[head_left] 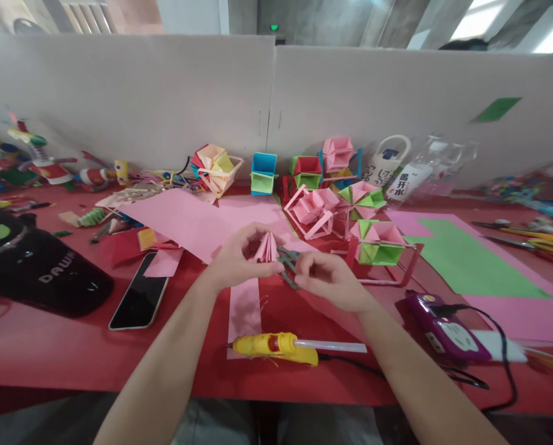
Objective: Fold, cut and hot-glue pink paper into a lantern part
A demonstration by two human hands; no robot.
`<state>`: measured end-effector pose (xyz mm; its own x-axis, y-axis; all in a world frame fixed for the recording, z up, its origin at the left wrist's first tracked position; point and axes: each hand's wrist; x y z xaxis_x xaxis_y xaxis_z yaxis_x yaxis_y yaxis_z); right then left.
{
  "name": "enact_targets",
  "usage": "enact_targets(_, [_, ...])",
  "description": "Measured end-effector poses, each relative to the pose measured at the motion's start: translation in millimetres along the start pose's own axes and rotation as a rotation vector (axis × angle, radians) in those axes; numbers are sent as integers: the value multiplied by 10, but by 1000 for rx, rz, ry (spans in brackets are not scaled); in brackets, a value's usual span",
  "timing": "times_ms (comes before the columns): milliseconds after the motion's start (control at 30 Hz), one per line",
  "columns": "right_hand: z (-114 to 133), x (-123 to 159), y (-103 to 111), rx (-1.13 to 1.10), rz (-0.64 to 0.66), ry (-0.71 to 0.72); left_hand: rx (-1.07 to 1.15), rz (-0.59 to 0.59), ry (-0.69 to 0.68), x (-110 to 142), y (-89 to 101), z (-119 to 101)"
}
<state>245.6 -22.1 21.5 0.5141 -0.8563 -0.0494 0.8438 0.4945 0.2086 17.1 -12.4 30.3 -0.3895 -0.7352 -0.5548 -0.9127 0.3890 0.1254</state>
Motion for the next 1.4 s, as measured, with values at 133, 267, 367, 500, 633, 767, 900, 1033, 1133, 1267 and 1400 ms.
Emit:
enact_targets(133, [109, 85, 69, 218, 638, -159, -45, -11, -23, 9, 138, -19])
enact_targets(267, [33, 116, -125, 393, 693, -178, -54, 27, -15, 11, 216, -34])
enact_targets(367, [-55, 111, -280, 444, 666, -130, -76, 40, 3, 26, 287, -50])
enact_targets(500, [-12, 133, -228, 235, 708, -105, -97, 25, 74, 74, 435, -98])
enact_targets(633, [112, 215, 31, -34, 671, -326, -94, -1, 73, 105, 554, -131])
enact_targets(767, [85, 227, 148, -99, 240, -304, -80, 10, 109, 97, 516, -107])
enact_targets(900, [12, 157, 107, -98, -16, -292, -38, 102, 164, 73, 368, -65])
enact_targets(1033, [36, 129, 74, -36, -24, -273, 5, 169, 190, 53, 256, -64])
enact_targets(1133, [49, 131, 70, -45, 9, -224, -10, 167, 196, 49, 232, -80])
enact_targets(1267, [14, 132, 77, -41, 16, -234, -5, 161, 218, 52, 239, -84])
enact_targets(1400, [6, 131, 71, -79, 54, -245, 20, 139, 210, 51, 237, -79])
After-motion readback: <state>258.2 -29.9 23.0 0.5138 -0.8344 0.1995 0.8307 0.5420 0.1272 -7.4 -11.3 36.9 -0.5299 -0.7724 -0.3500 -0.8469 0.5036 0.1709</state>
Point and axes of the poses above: each hand's wrist, its own x-axis away from the middle knuckle, its own y-axis out of the back of the hand, z = x × y, and after that the axes turned 13 degrees about -y, right-handed
